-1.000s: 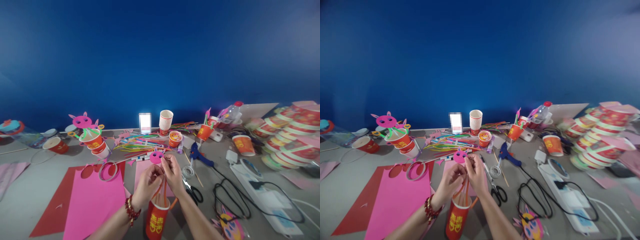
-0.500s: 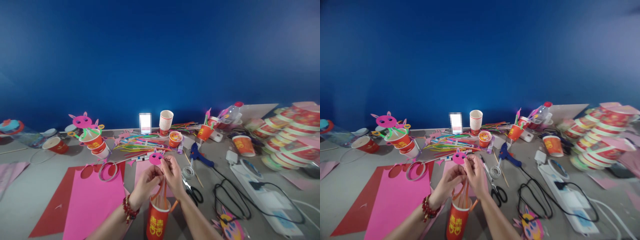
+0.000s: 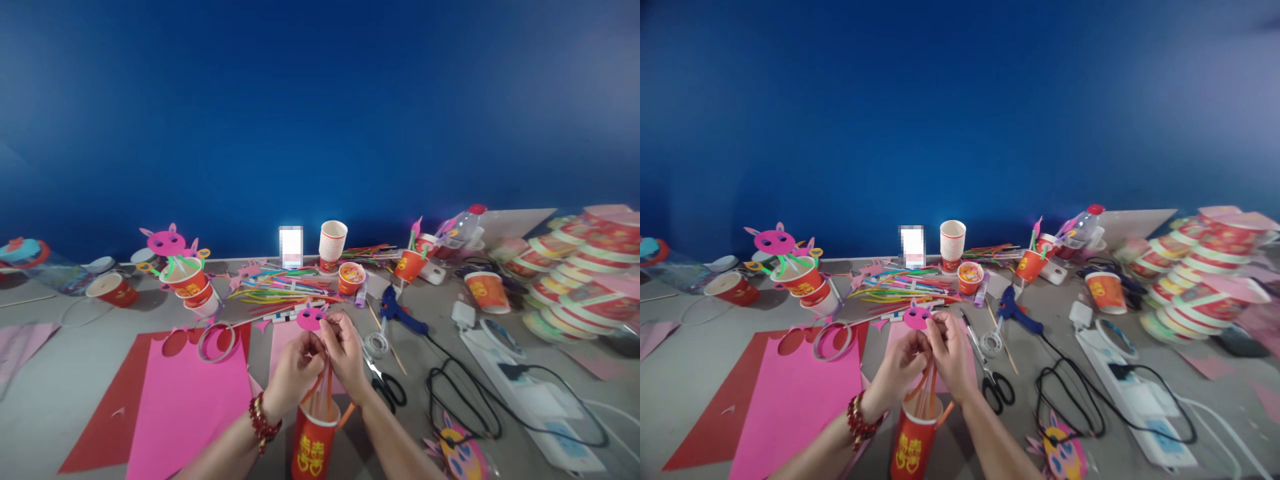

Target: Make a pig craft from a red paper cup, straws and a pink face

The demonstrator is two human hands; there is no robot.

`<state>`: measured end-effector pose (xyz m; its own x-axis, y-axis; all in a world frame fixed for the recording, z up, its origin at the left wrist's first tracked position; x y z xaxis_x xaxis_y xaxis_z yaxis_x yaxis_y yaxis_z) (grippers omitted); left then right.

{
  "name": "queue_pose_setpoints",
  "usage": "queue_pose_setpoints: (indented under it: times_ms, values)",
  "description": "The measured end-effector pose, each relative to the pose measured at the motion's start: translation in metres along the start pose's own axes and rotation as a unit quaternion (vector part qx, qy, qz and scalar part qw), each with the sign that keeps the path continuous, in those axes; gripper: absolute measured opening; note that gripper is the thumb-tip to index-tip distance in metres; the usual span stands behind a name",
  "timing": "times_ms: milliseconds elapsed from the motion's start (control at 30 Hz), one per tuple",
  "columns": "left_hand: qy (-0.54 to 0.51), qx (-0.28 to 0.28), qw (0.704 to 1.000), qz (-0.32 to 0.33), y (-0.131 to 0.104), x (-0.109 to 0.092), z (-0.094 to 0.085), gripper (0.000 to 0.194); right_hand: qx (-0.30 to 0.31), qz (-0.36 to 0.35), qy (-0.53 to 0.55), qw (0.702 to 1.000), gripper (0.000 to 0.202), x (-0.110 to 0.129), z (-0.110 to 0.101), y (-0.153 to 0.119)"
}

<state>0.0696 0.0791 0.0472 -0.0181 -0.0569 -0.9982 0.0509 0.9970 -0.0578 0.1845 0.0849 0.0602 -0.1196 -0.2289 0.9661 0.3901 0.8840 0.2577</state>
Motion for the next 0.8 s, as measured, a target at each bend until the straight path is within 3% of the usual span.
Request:
queue_pose_setpoints:
  times_ms: [267, 367, 500, 600, 800]
  values:
    - [-0.031, -0.001, 1.000, -0.003, 0.000, 0.003, -0.001, 0.007, -0.006, 0.011, 0.010, 1.000, 0.019, -0.007, -0.002, 0.001]
    - [-0.035, 0.050, 0.998, -0.012, 0.000, 0.002, 0.001, 0.012, -0.014, 0.021, 0.024, 0.999, 0.020, -0.011, -0.005, 0.005]
    - [0.052, 0.122, 0.991, 0.019, -0.004, -0.002, 0.006, 0.015, -0.019, 0.020, 0.023, 0.999, 0.020, -0.013, -0.007, 0.010]
    - [0.054, 0.114, 0.992, 0.008, -0.006, -0.001, 0.005, 0.018, -0.013, 0.032, 0.032, 0.999, 0.020, -0.013, -0.007, 0.011]
    - [-0.060, 0.058, 0.995, -0.058, 0.002, 0.006, -0.003, 0.036, -0.037, 0.077, 0.098, 0.991, 0.022, -0.016, -0.015, 0.021]
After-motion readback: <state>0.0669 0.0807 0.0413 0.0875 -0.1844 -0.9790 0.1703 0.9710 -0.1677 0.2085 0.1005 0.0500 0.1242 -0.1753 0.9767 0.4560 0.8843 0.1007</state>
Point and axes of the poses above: each hand's wrist, its own y-axis towards the middle knuckle, its own z-axis out of the palm, x = y × z, the point moved 7 cm from there along y, towards the middle knuckle, and after that the axes turned 13 degrees about -x, right-handed, at the moved point
